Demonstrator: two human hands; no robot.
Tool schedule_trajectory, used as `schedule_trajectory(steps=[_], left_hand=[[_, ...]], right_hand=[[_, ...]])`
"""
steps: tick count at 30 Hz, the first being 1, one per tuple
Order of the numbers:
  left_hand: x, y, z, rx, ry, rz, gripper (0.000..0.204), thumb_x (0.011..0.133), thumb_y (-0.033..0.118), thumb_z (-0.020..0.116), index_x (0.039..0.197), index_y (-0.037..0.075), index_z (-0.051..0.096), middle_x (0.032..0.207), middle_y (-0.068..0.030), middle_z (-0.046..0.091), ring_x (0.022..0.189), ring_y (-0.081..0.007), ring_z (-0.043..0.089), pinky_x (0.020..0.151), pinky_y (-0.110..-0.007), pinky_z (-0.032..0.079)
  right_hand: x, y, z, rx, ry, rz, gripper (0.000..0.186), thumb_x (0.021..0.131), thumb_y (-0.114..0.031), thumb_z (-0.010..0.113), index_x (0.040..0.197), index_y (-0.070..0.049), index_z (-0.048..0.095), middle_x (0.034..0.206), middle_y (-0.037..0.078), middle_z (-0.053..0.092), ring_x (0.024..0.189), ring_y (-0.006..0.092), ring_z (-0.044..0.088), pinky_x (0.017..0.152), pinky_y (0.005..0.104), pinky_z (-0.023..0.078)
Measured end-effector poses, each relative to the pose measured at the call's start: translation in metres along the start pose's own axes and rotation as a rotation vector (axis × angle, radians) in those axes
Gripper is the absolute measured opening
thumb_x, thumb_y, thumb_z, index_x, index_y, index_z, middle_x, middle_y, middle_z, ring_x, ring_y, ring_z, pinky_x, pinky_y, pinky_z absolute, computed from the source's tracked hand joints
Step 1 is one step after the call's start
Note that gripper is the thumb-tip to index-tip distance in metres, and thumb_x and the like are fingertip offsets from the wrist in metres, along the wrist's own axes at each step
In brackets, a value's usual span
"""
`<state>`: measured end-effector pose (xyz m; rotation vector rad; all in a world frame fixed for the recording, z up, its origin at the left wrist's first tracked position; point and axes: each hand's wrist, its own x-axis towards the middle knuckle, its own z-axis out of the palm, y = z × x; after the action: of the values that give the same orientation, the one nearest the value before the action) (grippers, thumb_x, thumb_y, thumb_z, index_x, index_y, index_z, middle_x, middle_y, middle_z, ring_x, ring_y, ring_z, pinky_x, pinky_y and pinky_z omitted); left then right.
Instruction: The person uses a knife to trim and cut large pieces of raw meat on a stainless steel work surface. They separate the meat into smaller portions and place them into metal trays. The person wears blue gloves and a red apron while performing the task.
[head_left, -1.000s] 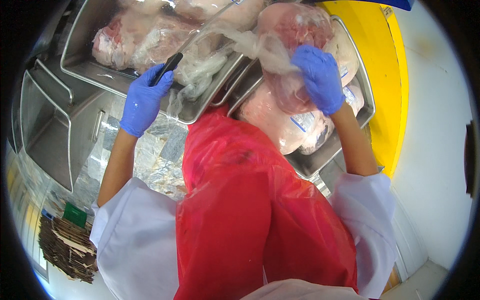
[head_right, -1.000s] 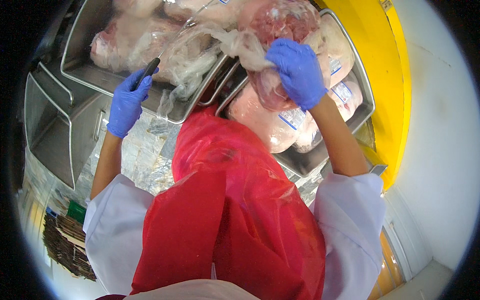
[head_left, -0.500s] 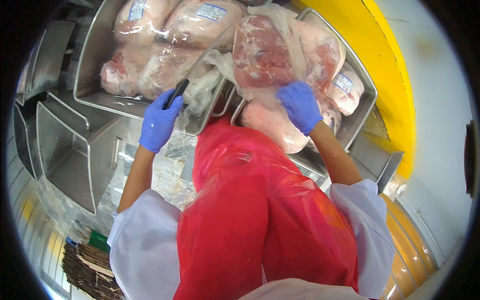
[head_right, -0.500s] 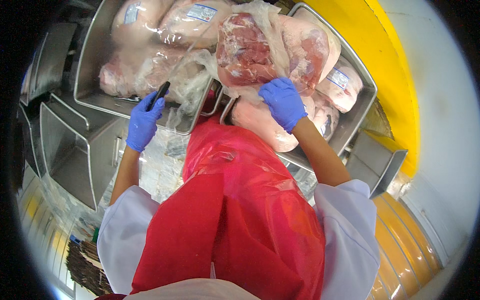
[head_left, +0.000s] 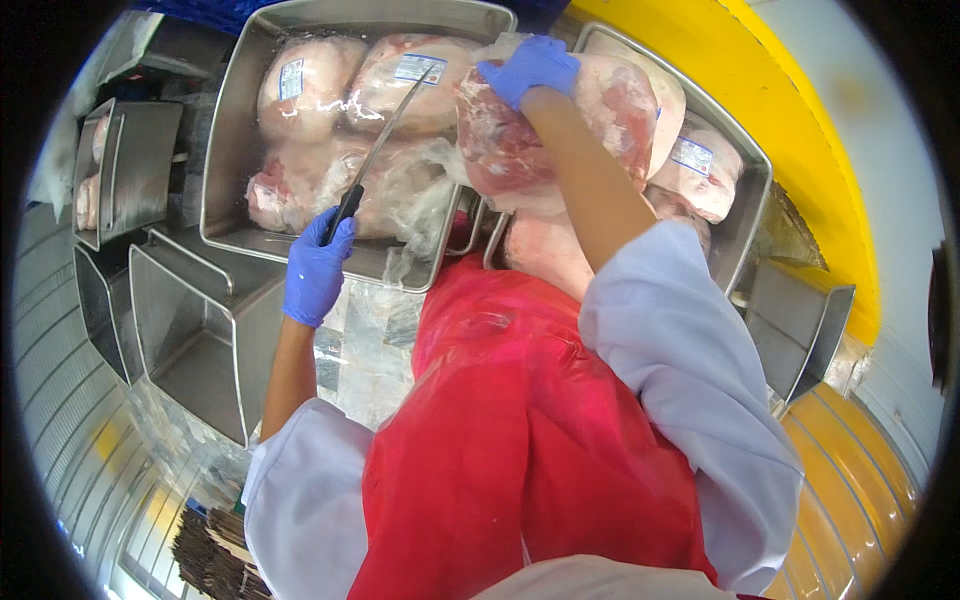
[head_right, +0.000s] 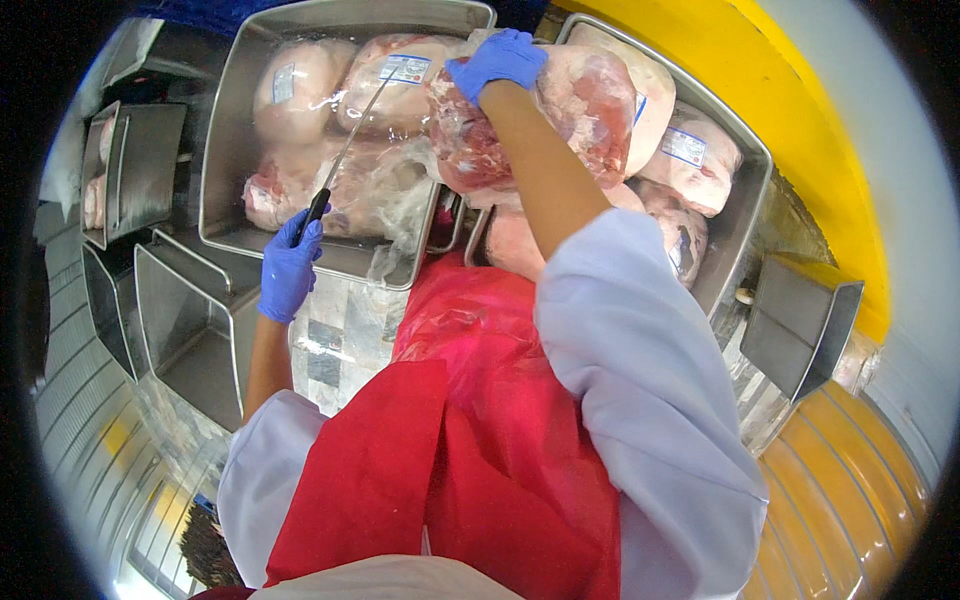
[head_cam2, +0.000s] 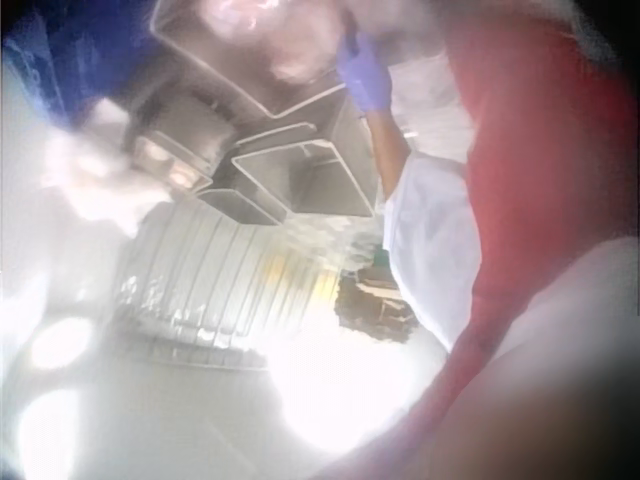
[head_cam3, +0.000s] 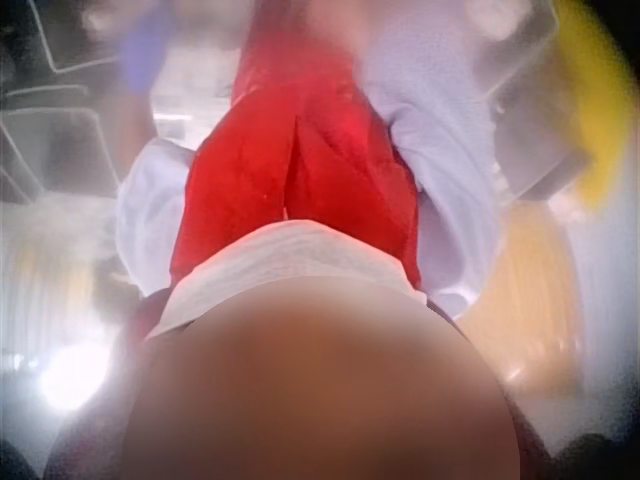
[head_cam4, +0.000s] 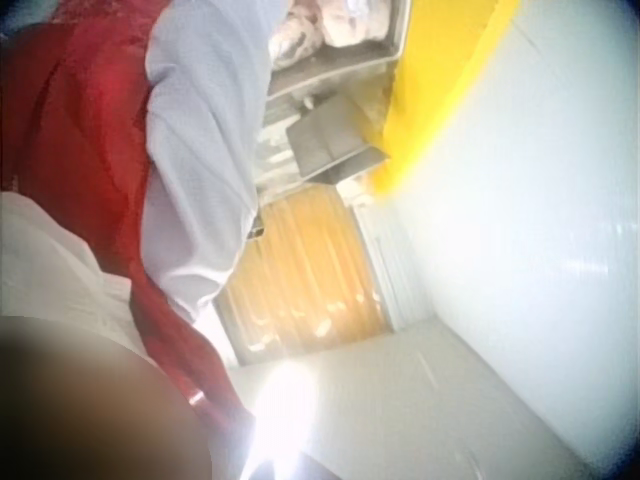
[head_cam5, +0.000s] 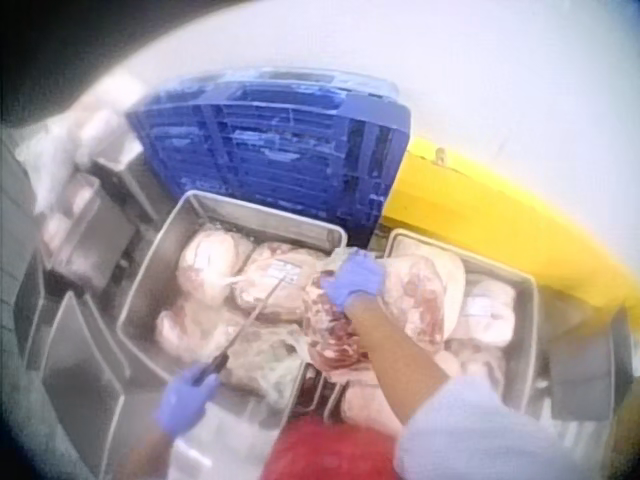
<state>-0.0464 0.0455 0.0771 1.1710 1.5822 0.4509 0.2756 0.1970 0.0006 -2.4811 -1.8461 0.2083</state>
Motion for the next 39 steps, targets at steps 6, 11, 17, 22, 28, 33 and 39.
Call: schedule_trajectory(steps=[6,11,17,22,28,33,39], left_hand=[[-0.006,-0.004,-0.007,0.003,0.032,-0.056,0.037,0.096,0.028,0.065,0.120,0.000,0.064,0.080,0.0024,0.057,0.068,-0.0056,0.049,0.059,-0.023,0.042],[-0.005,-0.011,0.001,-0.014,0.070,-0.092,0.037,0.095,0.029,0.065,0.121,0.002,0.064,0.077,0.0028,0.055,0.063,-0.0043,0.049,0.051,-0.021,0.039],[0.001,-0.007,0.006,0.016,0.075,-0.032,0.032,0.099,0.030,0.060,0.124,0.011,0.066,0.067,0.0071,0.045,0.047,-0.0001,0.034,0.040,-0.020,0.028],[0.009,0.005,0.005,0.022,0.078,0.006,0.034,0.098,0.030,0.061,0.125,0.011,0.065,0.068,0.0075,0.046,0.049,0.0003,0.034,0.041,-0.019,0.027],[0.003,0.005,0.007,0.135,0.050,0.075,0.045,0.094,0.030,0.067,0.125,-0.002,0.061,0.077,-0.0014,0.059,0.069,-0.0085,0.052,0.064,-0.025,0.046],[-0.003,-0.006,-0.008,0.490,0.126,0.344,0.041,0.088,0.032,0.072,0.121,0.008,0.067,0.093,-0.0174,0.071,0.079,-0.0268,0.070,0.071,-0.034,0.054],[0.006,0.041,-0.052,1.075,0.170,0.672,0.047,0.080,0.033,0.076,0.124,0.020,0.067,0.078,-0.0101,0.065,0.069,-0.0289,0.064,0.063,-0.040,0.050]], right_hand=[[0.014,0.000,0.036,0.168,-0.015,-0.005,0.036,0.091,-0.039,0.056,0.109,-0.011,0.070,0.106,0.016,0.070,0.100,0.0343,0.067,0.084,0.0459,0.053],[-0.004,-0.004,0.024,0.270,-0.048,-0.154,0.029,0.094,-0.032,0.051,0.111,-0.018,0.069,0.105,0.014,0.070,0.097,0.0357,0.066,0.084,0.0473,0.052],[-0.058,-0.001,0.018,0.432,-0.106,-0.522,0.026,0.090,-0.030,0.055,0.107,-0.020,0.072,0.097,0.012,0.071,0.086,0.0349,0.068,0.077,0.0466,0.053],[-0.097,0.003,0.002,0.492,-0.259,-0.792,0.021,0.082,-0.033,0.063,0.095,-0.025,0.076,0.086,0.010,0.071,0.073,0.0315,0.067,0.067,0.0449,0.051],[-0.134,0.021,-0.006,0.387,0.043,-0.901,0.022,0.086,-0.036,0.062,0.073,-0.022,0.074,0.067,0.006,0.062,0.068,0.0305,0.057,0.065,0.0450,0.040],[-0.153,0.031,0.011,0.589,0.084,-0.931,0.020,0.086,-0.031,0.064,0.069,-0.022,0.069,0.063,0.004,0.057,0.067,0.0297,0.053,0.068,0.0462,0.037],[-0.156,0.035,0.007,0.569,0.002,-0.928,0.016,0.086,-0.028,0.065,0.071,-0.025,0.070,0.059,0.004,0.053,0.063,0.0296,0.048,0.062,0.0457,0.031]])
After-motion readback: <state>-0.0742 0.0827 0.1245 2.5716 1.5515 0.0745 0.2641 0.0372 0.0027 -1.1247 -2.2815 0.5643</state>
